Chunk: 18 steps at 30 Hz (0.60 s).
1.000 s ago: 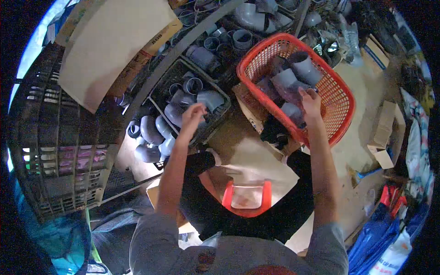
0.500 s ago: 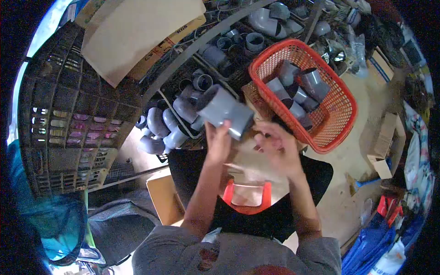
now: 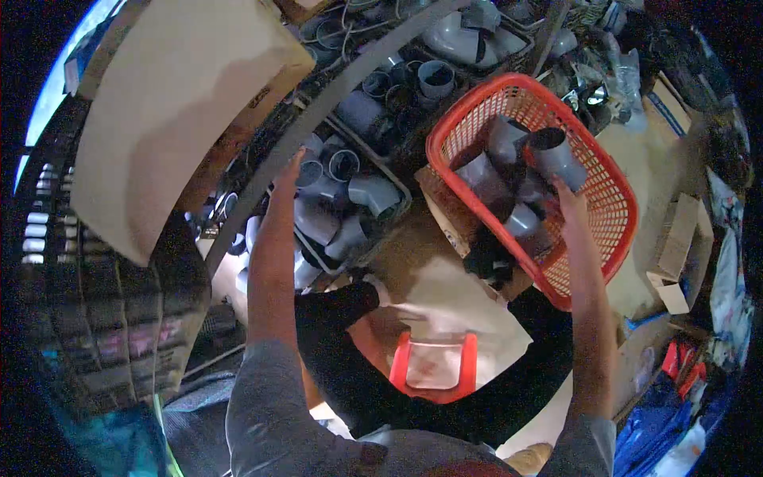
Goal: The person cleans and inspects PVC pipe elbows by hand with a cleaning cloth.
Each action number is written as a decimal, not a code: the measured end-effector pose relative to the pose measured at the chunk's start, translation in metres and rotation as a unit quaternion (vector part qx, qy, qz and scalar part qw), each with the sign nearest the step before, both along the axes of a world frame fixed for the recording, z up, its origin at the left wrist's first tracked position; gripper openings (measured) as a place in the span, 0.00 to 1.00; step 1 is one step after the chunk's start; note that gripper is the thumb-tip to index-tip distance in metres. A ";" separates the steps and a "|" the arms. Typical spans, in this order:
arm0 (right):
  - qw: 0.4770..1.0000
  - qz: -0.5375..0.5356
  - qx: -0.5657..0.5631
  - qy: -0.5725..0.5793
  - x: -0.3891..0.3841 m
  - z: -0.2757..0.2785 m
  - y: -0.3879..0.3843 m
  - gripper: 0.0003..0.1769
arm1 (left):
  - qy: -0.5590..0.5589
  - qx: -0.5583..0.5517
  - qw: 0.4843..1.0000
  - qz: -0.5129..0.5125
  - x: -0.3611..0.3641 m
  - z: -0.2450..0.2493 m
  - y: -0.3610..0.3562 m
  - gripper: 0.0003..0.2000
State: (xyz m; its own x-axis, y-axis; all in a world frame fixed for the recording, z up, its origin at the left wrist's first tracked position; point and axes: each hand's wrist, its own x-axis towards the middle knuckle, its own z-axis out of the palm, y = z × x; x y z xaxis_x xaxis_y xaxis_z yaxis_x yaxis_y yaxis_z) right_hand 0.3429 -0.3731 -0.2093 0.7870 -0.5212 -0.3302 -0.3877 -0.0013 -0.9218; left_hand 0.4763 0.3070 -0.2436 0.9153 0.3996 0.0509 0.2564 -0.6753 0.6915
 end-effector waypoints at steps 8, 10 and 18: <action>0.996 -0.017 0.084 -0.004 -0.008 -0.038 -0.043 0.18 | -0.024 0.232 0.966 -0.113 0.014 0.008 -0.008 0.29; 0.990 -0.036 0.133 0.028 -0.002 -0.035 -0.039 0.14 | -0.009 0.128 0.989 -0.075 -0.013 0.001 -0.007 0.24; 0.989 0.026 0.079 -0.124 -0.087 0.099 0.042 0.16 | 0.041 -0.372 0.913 -0.164 -0.235 0.082 -0.144 0.23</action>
State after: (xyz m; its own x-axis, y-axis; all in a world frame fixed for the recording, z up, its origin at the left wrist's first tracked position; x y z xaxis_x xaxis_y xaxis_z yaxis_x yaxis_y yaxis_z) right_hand 0.2562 -0.3308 -0.1105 0.8786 -0.4347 -0.1975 -0.1529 0.1358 -0.9789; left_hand 0.2410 0.1626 -0.1617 0.9805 0.0002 -0.1965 0.1959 -0.0753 0.9777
